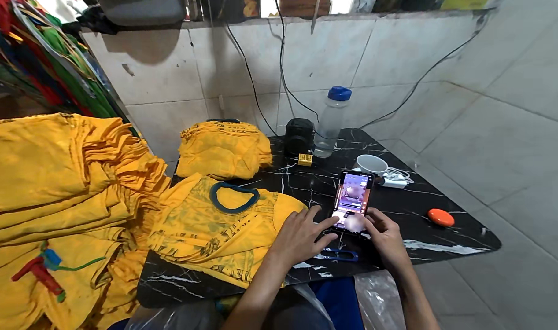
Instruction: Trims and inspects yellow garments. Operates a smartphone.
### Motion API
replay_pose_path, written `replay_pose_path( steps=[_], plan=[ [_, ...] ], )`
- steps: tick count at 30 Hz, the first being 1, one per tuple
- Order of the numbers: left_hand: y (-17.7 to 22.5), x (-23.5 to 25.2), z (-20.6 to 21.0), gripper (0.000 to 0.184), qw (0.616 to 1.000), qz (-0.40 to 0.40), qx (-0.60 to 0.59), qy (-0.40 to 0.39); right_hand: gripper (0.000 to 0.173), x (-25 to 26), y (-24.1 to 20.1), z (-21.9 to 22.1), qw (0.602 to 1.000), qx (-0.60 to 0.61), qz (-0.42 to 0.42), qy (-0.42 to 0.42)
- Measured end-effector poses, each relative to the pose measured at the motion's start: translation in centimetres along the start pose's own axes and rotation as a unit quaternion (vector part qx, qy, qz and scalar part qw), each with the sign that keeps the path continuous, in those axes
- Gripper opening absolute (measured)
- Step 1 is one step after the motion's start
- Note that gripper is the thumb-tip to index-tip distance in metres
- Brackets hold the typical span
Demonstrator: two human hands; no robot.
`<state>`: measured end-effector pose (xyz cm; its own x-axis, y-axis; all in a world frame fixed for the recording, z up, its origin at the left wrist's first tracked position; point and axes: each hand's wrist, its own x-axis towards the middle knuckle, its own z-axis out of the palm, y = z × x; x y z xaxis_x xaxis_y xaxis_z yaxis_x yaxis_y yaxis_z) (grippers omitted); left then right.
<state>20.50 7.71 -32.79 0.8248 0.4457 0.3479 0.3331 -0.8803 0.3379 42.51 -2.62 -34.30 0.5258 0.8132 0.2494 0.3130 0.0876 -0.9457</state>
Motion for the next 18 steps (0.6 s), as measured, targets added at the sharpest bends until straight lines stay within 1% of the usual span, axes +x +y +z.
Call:
replay_pose_path(
  steps=[6,10,13,16,18],
  plan=[
    [0.0,0.1,0.1,0.044,1.0,0.004,0.002,0.008,0.047,-0.3,0.5,-0.4,0.998,0.033,-0.02,-0.042],
    [0.0,0.1,0.1,0.044,1.0,0.002,0.007,0.008,0.055,-0.4,0.3,-0.4,0.998,0.036,-0.02,-0.049],
    [0.0,0.1,0.1,0.044,1.0,0.003,0.007,0.006,0.052,-0.4,0.4,-0.3,0.998,0.033,-0.022,-0.041],
    [-0.1,0.1,0.2,0.044,1.0,0.007,0.01,0.008,0.036,-0.1,-0.1,0.3,1.0,-0.007,-0.023,-0.003],
    [0.0,0.2,0.2,0.043,1.0,0.007,0.004,0.014,0.029,0.2,-0.8,0.9,0.999,-0.037,-0.019,0.032]
  ],
)
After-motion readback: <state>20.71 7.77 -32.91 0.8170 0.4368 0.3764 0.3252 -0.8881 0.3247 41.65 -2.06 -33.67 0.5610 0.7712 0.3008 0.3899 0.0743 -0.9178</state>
